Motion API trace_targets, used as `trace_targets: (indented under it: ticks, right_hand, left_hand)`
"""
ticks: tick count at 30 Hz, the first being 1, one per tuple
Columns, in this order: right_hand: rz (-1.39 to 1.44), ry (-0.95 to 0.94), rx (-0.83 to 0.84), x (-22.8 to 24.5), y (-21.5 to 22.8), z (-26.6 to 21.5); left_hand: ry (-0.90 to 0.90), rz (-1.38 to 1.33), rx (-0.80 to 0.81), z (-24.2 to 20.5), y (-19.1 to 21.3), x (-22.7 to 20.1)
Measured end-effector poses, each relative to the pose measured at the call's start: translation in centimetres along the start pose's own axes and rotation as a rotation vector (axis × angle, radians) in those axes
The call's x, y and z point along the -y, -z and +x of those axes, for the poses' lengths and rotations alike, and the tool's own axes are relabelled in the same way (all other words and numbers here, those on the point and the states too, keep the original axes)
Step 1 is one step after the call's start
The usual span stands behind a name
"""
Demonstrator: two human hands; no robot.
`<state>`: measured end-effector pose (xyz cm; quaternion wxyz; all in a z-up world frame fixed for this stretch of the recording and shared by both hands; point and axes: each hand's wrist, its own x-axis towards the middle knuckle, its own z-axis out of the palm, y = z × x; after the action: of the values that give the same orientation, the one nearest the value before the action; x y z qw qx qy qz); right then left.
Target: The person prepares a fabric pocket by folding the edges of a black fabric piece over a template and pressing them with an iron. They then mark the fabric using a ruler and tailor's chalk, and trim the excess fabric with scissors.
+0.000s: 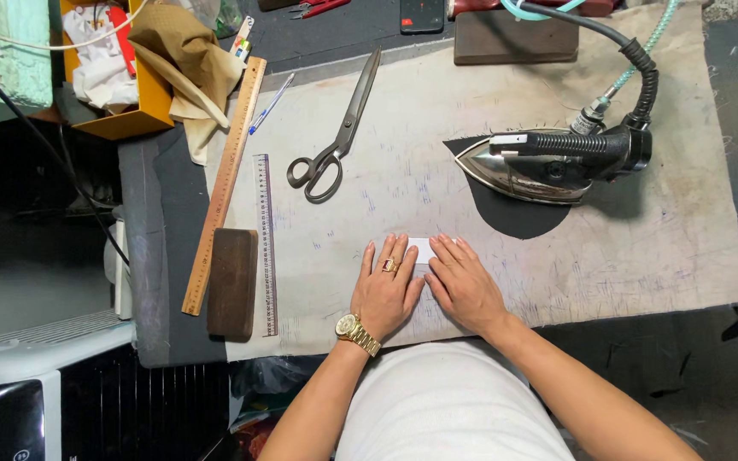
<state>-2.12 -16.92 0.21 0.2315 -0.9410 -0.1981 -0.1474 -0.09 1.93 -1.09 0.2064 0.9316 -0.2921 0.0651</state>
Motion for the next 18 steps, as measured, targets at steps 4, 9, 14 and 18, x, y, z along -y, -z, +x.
trace_targets:
  ticks: [4,9,14,18]
  right_hand:
    - [-0.017,-0.008,0.002,0.1,-0.1,-0.3]
    - [-0.003,-0.013,-0.016,0.4,0.2,0.0]
    - [-0.007,-0.007,-0.019,0.2,0.1,-0.1]
    - [-0.012,-0.002,-0.020,0.3,0.0,-0.1]
  left_hand:
    - [0.083,0.028,-0.087,-0.2,-0.3,0.3]
    - [0.230,0.139,-0.222,-1.0,5.1,5.2]
    - [0.774,0.406,-0.199,-8.7,10.3,16.7]
    - [0.797,0.276,-0.058,-10.4,11.9,17.1]
